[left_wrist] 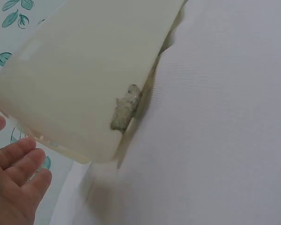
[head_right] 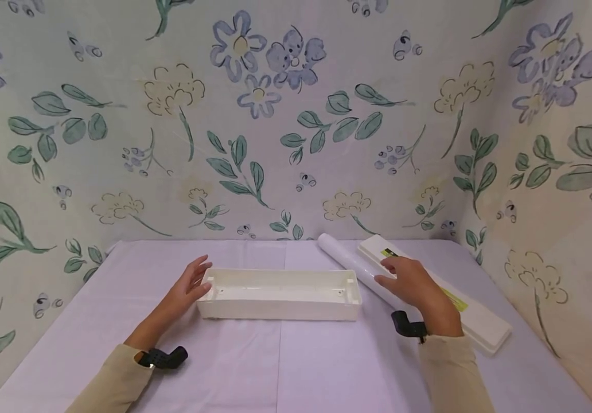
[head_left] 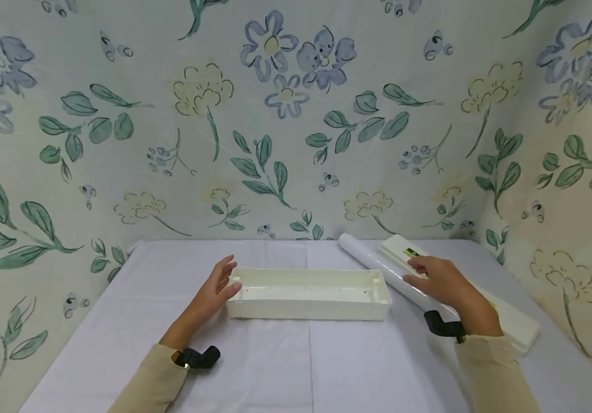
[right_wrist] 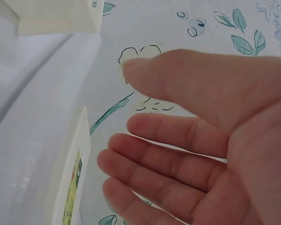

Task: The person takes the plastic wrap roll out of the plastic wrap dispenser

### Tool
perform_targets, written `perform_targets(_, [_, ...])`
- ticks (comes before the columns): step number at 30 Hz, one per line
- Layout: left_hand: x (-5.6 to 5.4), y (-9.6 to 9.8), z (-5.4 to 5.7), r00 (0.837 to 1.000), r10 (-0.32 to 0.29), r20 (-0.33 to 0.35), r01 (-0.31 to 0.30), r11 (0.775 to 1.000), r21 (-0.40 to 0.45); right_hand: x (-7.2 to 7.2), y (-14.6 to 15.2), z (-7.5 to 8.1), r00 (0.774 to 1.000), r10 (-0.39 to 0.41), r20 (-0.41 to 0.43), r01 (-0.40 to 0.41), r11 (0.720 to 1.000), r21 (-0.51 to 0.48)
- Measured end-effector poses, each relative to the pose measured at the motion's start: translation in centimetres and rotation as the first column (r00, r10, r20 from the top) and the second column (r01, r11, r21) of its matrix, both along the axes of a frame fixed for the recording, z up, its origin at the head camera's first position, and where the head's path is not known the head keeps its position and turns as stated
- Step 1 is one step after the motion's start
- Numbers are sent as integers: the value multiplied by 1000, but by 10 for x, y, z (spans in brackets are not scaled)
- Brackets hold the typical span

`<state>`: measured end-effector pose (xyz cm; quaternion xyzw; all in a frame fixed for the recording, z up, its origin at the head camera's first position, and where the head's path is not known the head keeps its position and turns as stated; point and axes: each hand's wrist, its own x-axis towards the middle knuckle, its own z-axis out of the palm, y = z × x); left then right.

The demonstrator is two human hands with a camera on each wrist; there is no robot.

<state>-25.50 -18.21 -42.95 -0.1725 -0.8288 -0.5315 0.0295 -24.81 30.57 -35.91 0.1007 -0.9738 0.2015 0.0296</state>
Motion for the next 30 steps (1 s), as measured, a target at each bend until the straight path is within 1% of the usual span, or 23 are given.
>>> perform_targets(1, [3,1,6,1000,3,-10,-3,1000,-10,0,0,1,1000,9,-13,-9,1000,-2])
perform_targets(4, [4,-1,10,999,25,-27,-26,999,-37,0,-2,2,998,26,-50,-26,1000,6])
perform_targets(5, [3,-2,9,999,28,-37,-29,999,-43,0,-3,3,998,28,-55,-28,1000,8])
perform_targets(8, [-4,-8,0,997,37,-60,-40,998,-46,2,-7,6,998,25,-57,-24,1000,10])
perform_targets(13, [-3,-13,8,994,34,-103,-38,999,-39,4,-14,10,998,13,-60,-13,1000,5])
perform_targets(18, [-2,-17,13,992,43,-122,-50,997,-59,6,-20,14,997,9,-73,-9,1000,-2])
perform_targets(21, [-1,-18,15,990,32,-134,-40,998,-55,8,-24,16,997,6,-82,-7,1000,-9])
perform_targets(27, [3,-19,23,991,-21,-136,19,1000,-15,12,-30,19,994,23,-106,-25,1000,-14])
perform_targets(30, [6,-18,27,988,-22,-152,16,999,-35,13,-33,19,992,39,-122,-41,999,-12])
